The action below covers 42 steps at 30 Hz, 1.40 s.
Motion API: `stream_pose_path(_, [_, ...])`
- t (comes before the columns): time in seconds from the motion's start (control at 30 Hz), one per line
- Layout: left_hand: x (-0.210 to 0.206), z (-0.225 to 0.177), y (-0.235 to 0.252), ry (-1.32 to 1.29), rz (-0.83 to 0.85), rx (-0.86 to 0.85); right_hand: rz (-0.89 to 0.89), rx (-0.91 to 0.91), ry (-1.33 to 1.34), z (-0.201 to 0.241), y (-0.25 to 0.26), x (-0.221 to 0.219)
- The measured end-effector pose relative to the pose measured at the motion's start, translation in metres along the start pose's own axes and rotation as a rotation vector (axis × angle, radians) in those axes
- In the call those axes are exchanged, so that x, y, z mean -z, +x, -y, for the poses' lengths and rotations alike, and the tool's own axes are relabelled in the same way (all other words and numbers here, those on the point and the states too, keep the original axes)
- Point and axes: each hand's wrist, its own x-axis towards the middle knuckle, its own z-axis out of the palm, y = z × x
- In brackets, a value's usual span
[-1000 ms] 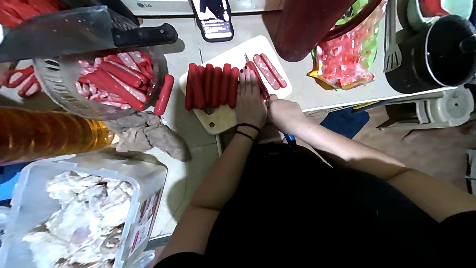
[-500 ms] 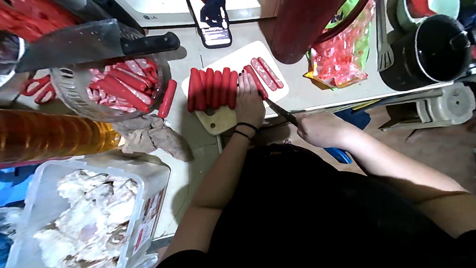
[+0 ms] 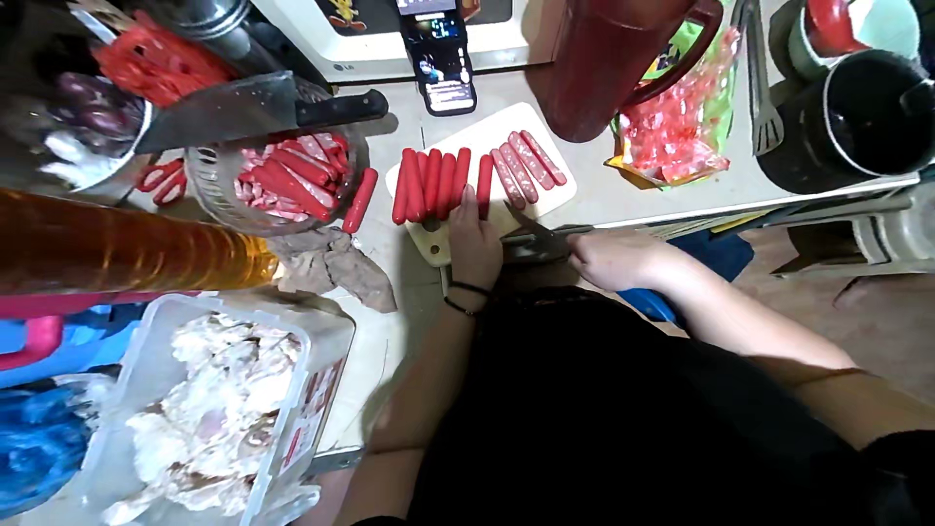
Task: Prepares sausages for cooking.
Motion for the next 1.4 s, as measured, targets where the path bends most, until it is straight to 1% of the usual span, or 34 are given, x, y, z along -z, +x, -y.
stream_pose_path(0.07, [-0.003,-0.002,0.007,0.031,0.01,0.044,0.008,-0.051,-0.002,0.006,0.013,0.007])
stream_pose_path(0.13, [-0.008,-0.002,0.019,0.099,0.013,0.07,-0.04,-0.085,0.01,0.009,0.022,0.012])
stream_pose_path(0.2, [-0.011,0.0,0.029,0.156,0.05,0.054,-0.083,-0.093,0.025,0.01,0.028,0.014])
stream_pose_path(0.3, [-0.018,-0.003,0.041,0.137,0.111,0.029,-0.147,-0.056,0.066,0.012,0.038,0.012])
stream_pose_path(0.43, [-0.035,-0.003,0.05,0.021,0.018,-0.066,-0.169,-0.076,0.067,0.022,0.051,0.013])
stream_pose_path(0.5, [-0.038,-0.002,0.053,0.005,-0.018,-0.079,-0.174,-0.091,0.043,0.025,0.053,0.017])
stream_pose_path(0.6, [-0.038,0.004,0.057,0.093,0.029,-0.091,-0.2,-0.085,0.01,0.026,0.052,0.022])
stream_pose_path(0.73, [-0.047,0.011,0.057,0.217,-0.029,-0.137,-0.223,-0.082,-0.037,0.032,0.05,0.029])
stream_pose_path(0.87, [-0.047,0.01,0.057,0.25,-0.011,-0.131,-0.199,-0.082,-0.043,0.035,0.046,0.034])
stream_pose_path(1.0, [-0.048,0.008,0.057,0.264,0.009,-0.086,-0.172,-0.045,-0.042,0.03,0.046,0.037])
stream_pose_path(1.2, [-0.047,0.011,0.055,0.269,0.103,-0.076,-0.152,-0.035,-0.015,0.03,0.049,0.04])
stream_pose_path(1.4, [-0.051,0.018,0.053,0.227,0.067,-0.104,-0.119,-0.054,-0.026,0.038,0.054,0.047])
